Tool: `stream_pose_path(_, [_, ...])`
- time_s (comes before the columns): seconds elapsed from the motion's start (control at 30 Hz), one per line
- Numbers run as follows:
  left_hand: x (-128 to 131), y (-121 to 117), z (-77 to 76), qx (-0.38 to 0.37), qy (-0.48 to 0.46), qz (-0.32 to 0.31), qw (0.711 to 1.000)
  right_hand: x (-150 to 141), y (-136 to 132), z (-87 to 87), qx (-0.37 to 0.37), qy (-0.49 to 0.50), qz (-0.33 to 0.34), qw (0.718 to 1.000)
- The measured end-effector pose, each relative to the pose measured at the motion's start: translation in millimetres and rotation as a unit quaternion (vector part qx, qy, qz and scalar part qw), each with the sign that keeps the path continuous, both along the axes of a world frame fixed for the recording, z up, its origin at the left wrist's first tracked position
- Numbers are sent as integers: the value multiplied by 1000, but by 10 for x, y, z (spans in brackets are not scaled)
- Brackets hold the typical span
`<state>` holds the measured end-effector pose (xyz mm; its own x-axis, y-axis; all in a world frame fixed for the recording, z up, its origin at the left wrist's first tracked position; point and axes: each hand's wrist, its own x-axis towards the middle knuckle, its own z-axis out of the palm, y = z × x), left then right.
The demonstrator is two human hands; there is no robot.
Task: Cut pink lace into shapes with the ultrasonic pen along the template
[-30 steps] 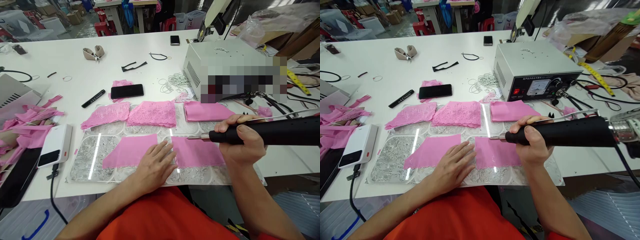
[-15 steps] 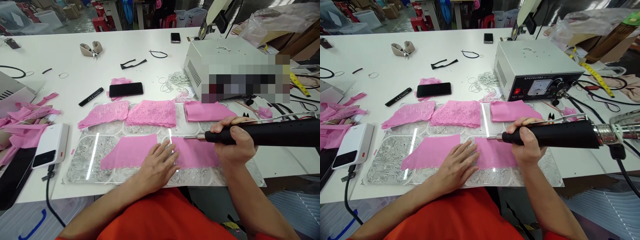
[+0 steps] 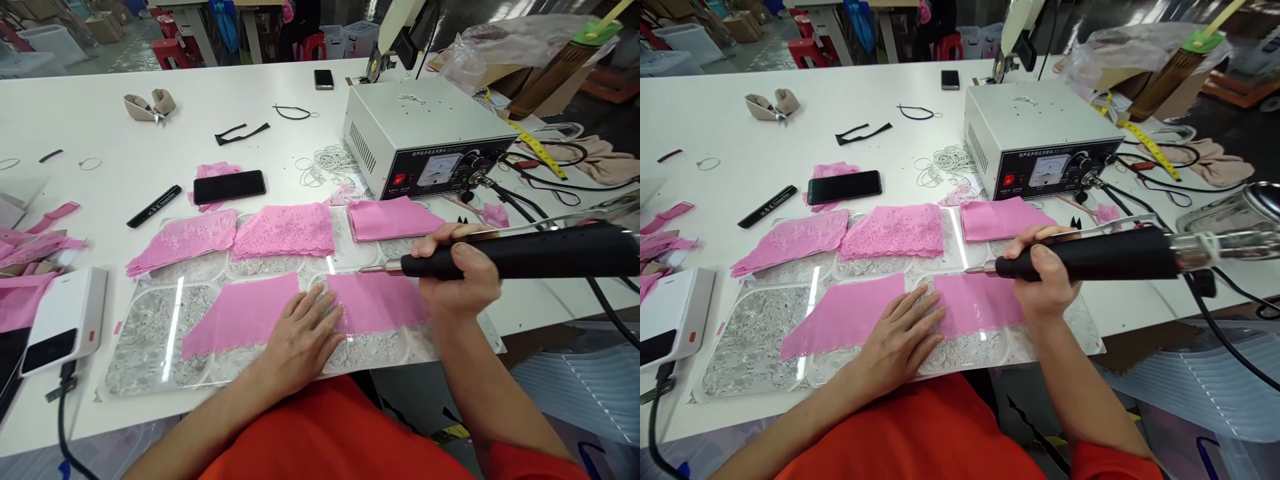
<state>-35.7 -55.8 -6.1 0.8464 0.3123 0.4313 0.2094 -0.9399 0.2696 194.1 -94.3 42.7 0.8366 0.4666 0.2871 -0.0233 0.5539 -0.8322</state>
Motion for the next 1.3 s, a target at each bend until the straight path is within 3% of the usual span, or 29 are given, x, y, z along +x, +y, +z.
stream_pose_path(0.2, [-24, -3, -5, -4, 3, 4, 1000, 175, -68, 73, -13, 15, -96, 995])
stream_pose_path(0.83, [-30, 9, -44, 6, 1, 6, 1000, 160, -66, -34, -26, -39, -39, 998])
stream_pose_path(1.07, [-30, 17, -30, 14, -4, 3, 1000, 305, -118, -14, 4, -68, -149, 986])
stream_pose_path(1.3, [-30, 21, -20, 15, -11, 5, 1000, 303, -122, -55, -3, -80, -158, 984])
